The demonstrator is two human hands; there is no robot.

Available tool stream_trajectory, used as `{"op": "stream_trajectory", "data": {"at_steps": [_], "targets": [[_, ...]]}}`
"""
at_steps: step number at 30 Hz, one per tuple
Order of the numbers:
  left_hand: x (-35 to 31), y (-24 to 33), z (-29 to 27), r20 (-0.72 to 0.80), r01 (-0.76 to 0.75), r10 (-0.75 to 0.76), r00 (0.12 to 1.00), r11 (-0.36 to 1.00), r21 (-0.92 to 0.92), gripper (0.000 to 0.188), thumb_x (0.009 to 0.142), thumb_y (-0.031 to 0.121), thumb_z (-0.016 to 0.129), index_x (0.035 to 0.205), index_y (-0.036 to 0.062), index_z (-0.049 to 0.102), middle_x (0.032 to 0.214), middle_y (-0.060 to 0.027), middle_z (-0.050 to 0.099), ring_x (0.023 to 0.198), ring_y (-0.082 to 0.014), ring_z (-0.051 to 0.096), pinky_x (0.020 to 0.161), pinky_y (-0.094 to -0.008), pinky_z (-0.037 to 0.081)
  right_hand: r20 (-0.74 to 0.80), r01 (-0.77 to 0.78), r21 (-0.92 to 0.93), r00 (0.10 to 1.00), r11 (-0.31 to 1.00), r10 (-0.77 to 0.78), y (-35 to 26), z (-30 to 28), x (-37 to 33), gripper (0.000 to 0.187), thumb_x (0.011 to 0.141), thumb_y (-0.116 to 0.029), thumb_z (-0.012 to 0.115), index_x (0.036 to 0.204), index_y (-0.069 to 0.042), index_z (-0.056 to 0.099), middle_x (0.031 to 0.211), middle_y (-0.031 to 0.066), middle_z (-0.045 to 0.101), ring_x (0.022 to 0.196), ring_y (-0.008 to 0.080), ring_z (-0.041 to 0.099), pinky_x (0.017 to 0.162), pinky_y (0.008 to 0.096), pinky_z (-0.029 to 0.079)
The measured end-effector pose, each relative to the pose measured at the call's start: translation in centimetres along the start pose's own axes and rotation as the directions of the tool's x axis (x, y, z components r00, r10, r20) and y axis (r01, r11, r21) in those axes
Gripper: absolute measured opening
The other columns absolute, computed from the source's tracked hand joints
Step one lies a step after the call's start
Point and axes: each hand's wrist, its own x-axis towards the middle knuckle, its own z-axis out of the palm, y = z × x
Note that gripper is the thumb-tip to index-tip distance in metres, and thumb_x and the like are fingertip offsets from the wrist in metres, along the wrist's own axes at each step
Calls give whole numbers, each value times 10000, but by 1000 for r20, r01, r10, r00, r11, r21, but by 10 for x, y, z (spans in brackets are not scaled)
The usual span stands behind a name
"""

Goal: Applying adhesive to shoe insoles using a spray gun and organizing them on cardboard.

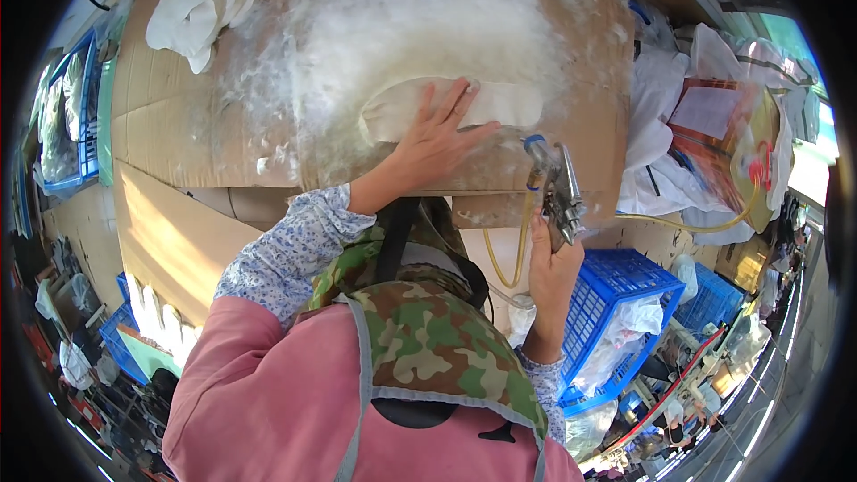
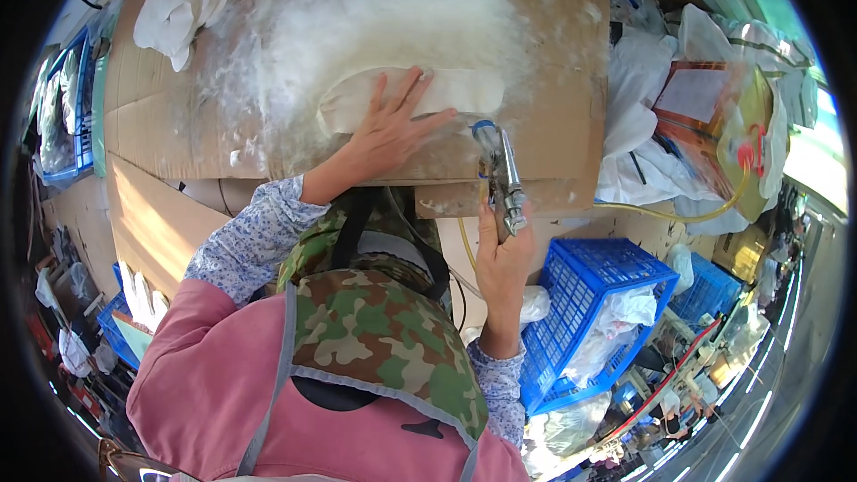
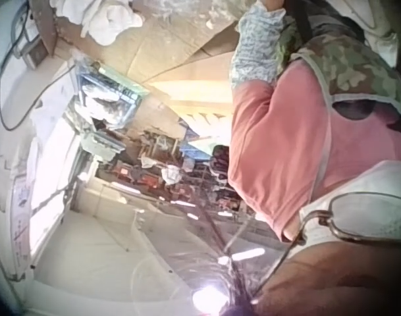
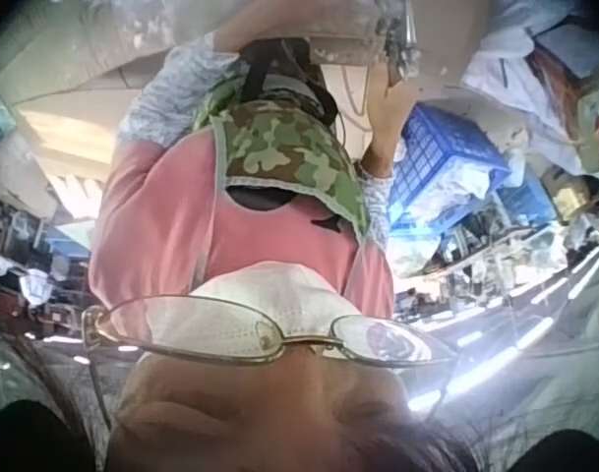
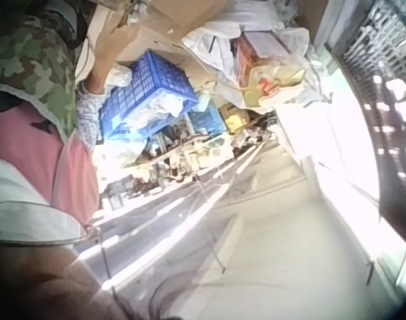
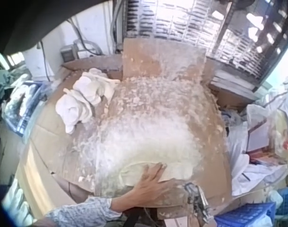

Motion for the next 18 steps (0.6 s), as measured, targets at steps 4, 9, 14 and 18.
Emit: {"op": "stream_trajectory", "data": {"at_steps": [4, 9, 14, 18], "targets": [[-12, -2, -10, 19, 45, -45, 999, 999, -1, 573, 776, 286, 656, 1328, 257, 504, 1465, -200, 306, 1411, -344, 188, 1099, -589, 116, 30, -13, -17, 999, 1000, 13, -8, 6, -1, 190, 921, -141, 601, 984, 33, 641, 763, 39, 610, 690, 94, 508, 629, 267, 423], [-28, -9, -14, 21, 105, -105, 994, 994, -13, 613, 763, 284, 672, 1345, 241, 482, 1470, -195, 297, 1407, -345, 195, 1095, -595, 120, 65, 8, -3, 998, 1000, -8, -15, 15, -3, 189, 917, -134, 607, 982, 40, 640, 783, 44, 625, 711, 95, 527, 650, 264, 435], [-44, -13, -25, 63, 150, -145, 987, 986, -67, 654, 786, 229, 668, 1392, 237, 421, 1490, -192, 250, 1417, -346, 165, 1102, -586, 111, 124, 45, 25, 991, 999, -48, -19, 24, -3, 184, 904, -133, 609, 1010, 14, 574, 792, 128, 616, 678, 195, 562, 641, 325, 456], [-64, -17, -35, 72, 190, -186, 980, 980, -52, 643, 793, 188, 650, 1393, 228, 421, 1497, -194, 234, 1419, -352, 154, 1102, -589, 107, 140, 98, 1, 985, 995, -97, -22, 33, -4, 154, 898, -127, 612, 986, -9, 568, 769, 131, 596, 663, 196, 552, 634, 323, 453]]}}
